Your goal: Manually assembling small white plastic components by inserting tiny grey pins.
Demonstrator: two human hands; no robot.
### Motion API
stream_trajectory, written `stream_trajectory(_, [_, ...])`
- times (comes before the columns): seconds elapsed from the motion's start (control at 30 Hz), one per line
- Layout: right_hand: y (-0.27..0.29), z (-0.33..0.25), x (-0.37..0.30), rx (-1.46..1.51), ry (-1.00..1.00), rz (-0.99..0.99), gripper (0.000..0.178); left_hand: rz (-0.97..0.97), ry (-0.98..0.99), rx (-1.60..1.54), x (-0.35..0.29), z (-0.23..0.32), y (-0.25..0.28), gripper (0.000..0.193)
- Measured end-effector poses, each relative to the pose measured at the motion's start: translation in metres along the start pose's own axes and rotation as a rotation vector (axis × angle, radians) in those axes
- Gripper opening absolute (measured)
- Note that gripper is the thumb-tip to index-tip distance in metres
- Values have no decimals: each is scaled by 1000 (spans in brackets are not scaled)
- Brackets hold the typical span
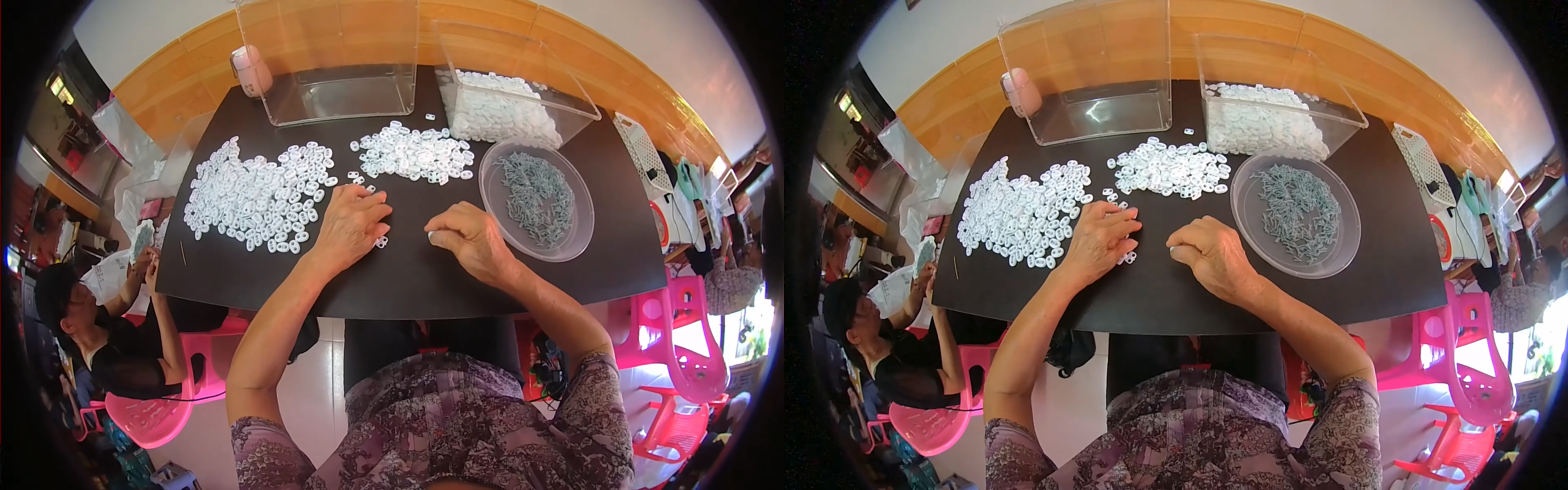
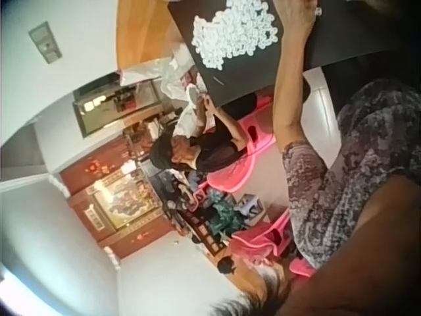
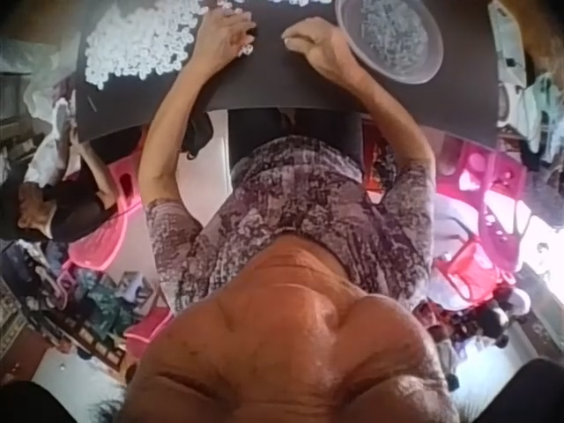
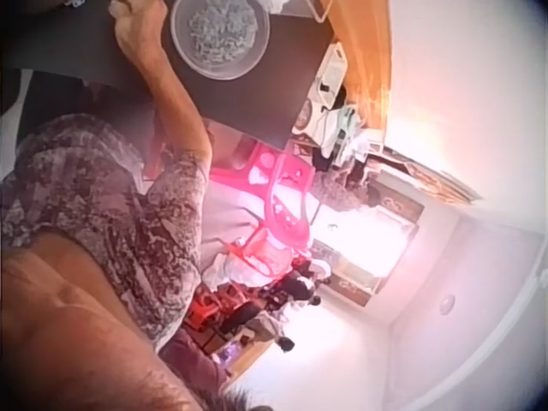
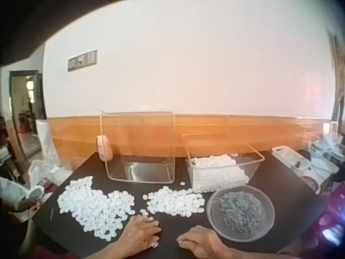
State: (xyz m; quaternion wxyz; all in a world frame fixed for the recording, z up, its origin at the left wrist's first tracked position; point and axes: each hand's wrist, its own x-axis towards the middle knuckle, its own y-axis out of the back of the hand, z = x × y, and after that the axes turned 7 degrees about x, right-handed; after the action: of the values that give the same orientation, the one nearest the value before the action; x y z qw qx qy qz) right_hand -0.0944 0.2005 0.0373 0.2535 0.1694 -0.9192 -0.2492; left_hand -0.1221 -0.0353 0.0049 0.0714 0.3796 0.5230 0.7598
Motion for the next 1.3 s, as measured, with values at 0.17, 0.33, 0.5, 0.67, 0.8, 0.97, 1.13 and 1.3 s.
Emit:
stream_trajectory(0.17, [-14,3,3,60,-139,125,13,182,99,-146,0,16,14,29])
stream_trajectory(0.33, [-31,2,10,489,-373,109,10,302,376,-347,-5,52,15,34])
stream_trajectory(0.5, [-39,-2,6,659,-380,82,8,142,694,-912,-20,69,5,26])
stream_trajectory(0.67, [-47,-8,0,681,-345,65,12,225,741,-939,-29,78,7,22])
stream_trajectory(0.8, [-50,-20,-2,769,-349,89,13,376,803,-1236,-35,85,8,18])
stream_trajectory(0.97, [-49,-24,-4,803,-390,82,15,386,823,-1298,-40,92,15,18])
stream_trajectory(1.13, [-51,-19,-5,852,-443,57,15,419,840,-1320,-43,95,15,19])
stream_trajectory(1.3, [-51,-21,-6,828,-468,84,15,385,856,-1260,-43,99,12,22])
